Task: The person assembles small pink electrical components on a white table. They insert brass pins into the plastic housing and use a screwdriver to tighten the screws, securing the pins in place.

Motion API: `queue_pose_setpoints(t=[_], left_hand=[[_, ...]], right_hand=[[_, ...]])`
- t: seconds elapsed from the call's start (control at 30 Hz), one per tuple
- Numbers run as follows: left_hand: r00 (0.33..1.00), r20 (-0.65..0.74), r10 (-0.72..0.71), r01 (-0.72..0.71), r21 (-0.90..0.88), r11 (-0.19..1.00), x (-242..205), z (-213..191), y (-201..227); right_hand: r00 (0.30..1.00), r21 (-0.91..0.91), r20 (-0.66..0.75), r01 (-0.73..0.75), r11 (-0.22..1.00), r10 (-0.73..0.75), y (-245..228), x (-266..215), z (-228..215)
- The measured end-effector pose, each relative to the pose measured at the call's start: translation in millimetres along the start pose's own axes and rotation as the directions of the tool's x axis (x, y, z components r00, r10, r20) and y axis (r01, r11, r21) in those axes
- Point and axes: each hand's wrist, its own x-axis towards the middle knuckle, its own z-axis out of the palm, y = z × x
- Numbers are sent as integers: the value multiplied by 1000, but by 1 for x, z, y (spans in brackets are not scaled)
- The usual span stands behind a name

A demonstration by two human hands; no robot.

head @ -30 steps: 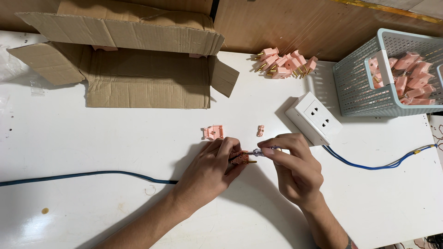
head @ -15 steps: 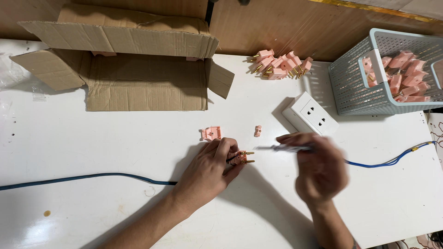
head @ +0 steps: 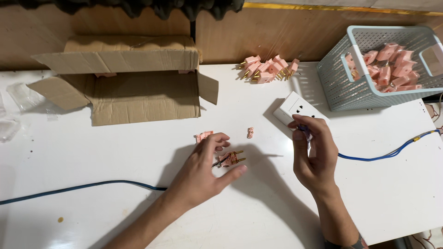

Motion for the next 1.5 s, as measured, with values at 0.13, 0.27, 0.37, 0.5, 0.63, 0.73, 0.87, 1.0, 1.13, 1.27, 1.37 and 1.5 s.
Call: queue_pose_setpoints(t=[0.13,0.27,0.37,0.5,0.63,0.73,0.87,1.0,1.13,1.27,1.37,1.5], left_hand=[[999,-47,-4,1,-70,998,2,-23,9],[969,-245,-12,-26,-151,988,-11,-41,13],[956,-294,19,-26,-19,999,-29,-36,1],[939,-211,271,-184,355,916,-48,-21,-15],[965,-164,207,-124,411,903,-54,2,-18],[959,-161,235,-151,413,898,-53,11,-20],[886,-148,440,-238,669,704,-51,8,-16],[862,-87,500,-216,828,517,-51,3,-14],[837,-68,543,-249,837,488,-52,1,-8],[851,-40,523,-247,850,466,-53,4,-12],[850,-43,525,-234,863,449,-52,5,-15],[841,-66,537,-204,881,427,-50,6,-11]], right_hand=[[1000,-31,1,24,999,-24,-4,4,-4],[997,52,-76,-24,998,28,-3,4,-10],[988,169,-129,-64,984,86,-4,10,-15],[965,234,-149,-176,956,214,0,10,-13],[931,202,-71,-338,919,358,-2,13,-12],[937,154,99,-348,925,336,-4,17,-9],[905,7,326,-292,956,274,-3,14,-9],[766,-162,628,-39,986,133,4,11,-4],[727,-205,681,76,976,87,3,-2,16],[749,-197,663,165,966,7,0,-6,32],[773,-197,634,194,961,-25,4,-8,41],[798,-192,592,278,941,-115,13,-14,49]])
